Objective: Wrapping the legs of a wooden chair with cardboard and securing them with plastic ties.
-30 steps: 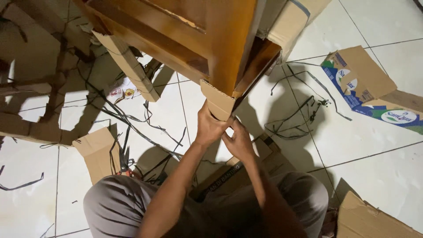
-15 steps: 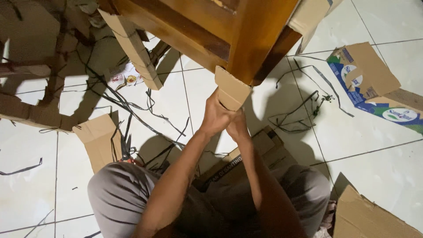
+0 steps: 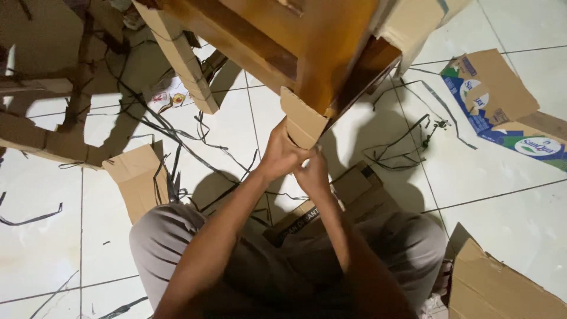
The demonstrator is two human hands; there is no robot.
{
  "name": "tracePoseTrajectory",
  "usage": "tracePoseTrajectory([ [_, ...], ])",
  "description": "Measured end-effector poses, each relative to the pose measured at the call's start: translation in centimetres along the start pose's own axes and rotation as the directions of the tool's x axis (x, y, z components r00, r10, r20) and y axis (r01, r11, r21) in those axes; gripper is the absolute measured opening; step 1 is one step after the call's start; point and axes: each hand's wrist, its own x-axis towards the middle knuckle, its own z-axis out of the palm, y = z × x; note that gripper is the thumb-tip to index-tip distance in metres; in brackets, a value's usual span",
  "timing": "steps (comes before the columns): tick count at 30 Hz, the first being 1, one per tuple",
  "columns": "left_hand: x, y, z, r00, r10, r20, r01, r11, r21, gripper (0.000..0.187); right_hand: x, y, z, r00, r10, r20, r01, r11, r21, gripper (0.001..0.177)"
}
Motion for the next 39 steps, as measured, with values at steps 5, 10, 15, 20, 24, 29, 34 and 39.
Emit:
tracePoseTrajectory([
  [5,0.0,-0.2,-0.1,0.999,-0.003,-0.039,0.002,1.000,-0.018,0.053,-8.6,1.9,0.0,0.993,0.108,-0.046,-0.111,0.992,-0.065,0.028],
  [10,-0.4,-1.5,-0.2,0.997,0.010,-0.081,-0.014,0.999,-0.040,0.059,-14.1,1.4,4.2,0.912,0.217,0.348,-0.144,0.964,-0.224,0.031],
  [15,-0.5,-0.1,-0.8,0.993,0.031,-0.118,-0.045,0.992,-0.115,0.056,-14.1,1.5,1.8,0.651,-0.171,0.740,0.744,0.338,-0.576,0.016],
  [20,-0.9,3.7,-0.9,0.992,0.026,-0.123,-0.038,0.995,-0.092,0.049,-16.9,13.0,5.3,0.633,0.212,0.744,0.016,0.958,-0.286,0.031],
  [24,-0.5,3.1,-1.1,0.993,0.025,-0.117,-0.028,0.999,-0.026,0.048,-13.5,11.6,3.6,0.698,0.350,0.625,-0.433,0.901,-0.022,0.033],
  [29,-0.5,0.1,-0.8,0.995,0.016,-0.095,-0.022,0.998,-0.064,0.046,-8.5,5.0,-2.7,0.680,0.490,0.545,-0.494,0.856,-0.152,0.022],
  [34,-0.7,0.4,-0.6,0.997,0.005,-0.076,-0.012,0.996,-0.088,0.055,-12.3,5.1,-1.0,0.593,0.403,0.697,-0.245,0.915,-0.321,0.013],
  [39,-0.7,0.4,-0.4,0.997,-0.026,-0.076,0.021,0.997,-0.070,0.059,-20.0,16.1,1.2,0.206,0.312,0.927,0.010,0.947,-0.321,0.020],
])
